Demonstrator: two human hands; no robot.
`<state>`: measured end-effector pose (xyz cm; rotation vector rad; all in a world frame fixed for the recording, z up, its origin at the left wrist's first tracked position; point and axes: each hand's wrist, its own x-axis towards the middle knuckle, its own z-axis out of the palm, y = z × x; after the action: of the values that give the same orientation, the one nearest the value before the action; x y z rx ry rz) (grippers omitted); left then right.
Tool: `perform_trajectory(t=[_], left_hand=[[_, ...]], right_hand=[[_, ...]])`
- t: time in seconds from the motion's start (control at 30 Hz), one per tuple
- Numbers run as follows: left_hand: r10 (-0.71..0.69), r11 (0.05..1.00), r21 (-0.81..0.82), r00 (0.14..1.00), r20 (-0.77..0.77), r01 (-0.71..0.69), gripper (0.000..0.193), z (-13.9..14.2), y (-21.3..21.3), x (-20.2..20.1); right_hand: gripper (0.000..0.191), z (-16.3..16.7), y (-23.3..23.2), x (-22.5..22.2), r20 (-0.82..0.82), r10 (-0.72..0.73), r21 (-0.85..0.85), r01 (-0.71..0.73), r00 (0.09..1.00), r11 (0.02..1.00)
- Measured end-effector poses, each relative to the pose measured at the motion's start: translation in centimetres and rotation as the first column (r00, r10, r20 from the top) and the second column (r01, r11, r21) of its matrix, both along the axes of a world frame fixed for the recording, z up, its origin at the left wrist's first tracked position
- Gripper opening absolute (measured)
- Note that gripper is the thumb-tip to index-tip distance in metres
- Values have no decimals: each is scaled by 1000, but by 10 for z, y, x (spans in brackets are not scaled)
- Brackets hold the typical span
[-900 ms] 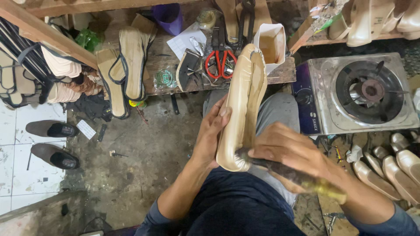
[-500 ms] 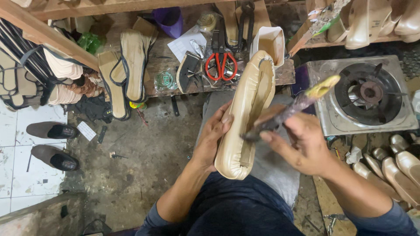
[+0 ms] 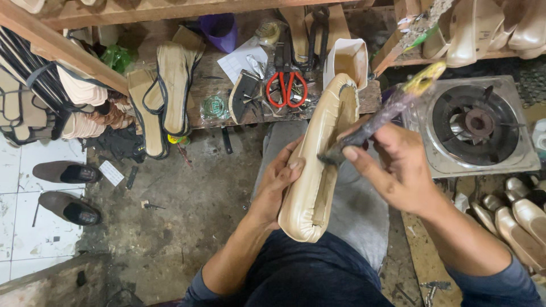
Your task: The person sits on the floor and uses a brush to apply glue to the inner seam of a beige shoe last. They repeatedly dip the brush into a container of glue and spread it along the seam, then place the finished last on a nearby shelf and pick up another to continue.
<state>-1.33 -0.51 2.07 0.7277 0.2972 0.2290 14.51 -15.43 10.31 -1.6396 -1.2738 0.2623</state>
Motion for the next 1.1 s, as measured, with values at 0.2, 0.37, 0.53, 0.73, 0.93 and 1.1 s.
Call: perform_trajectory(t=[0.2, 0.37, 0.53, 0.73, 0.93, 1.1], left_hand=[[-34, 999, 9, 999, 33, 34, 99, -2, 1, -3], [-23, 999, -35, 998, 58, 25, 98, -11, 1, -2], [13, 993, -119, 997, 78, -3, 95, -16, 8, 0], [-142, 947, -247, 958, 248, 204, 107, -5, 3, -11], [-46, 953, -229, 842, 538, 199, 137, 9, 4, -17], [174, 808, 459, 894, 413, -369, 123, 5, 10, -14]], right_hand=[[10, -7, 4, 19, -77, -73, -25, 71, 994, 997], [14, -4, 17, -1, 366, -118, 199, 46, 923, 979], [19, 0, -6, -26, -83, 236, 159, -221, 968, 962], [25, -38, 4, 39, -877, 276, 389, 242, 394, 889], [40, -39, 11, 39, -907, 390, 420, 244, 161, 874], [53, -22, 10, 36, -908, 373, 414, 265, 194, 871]])
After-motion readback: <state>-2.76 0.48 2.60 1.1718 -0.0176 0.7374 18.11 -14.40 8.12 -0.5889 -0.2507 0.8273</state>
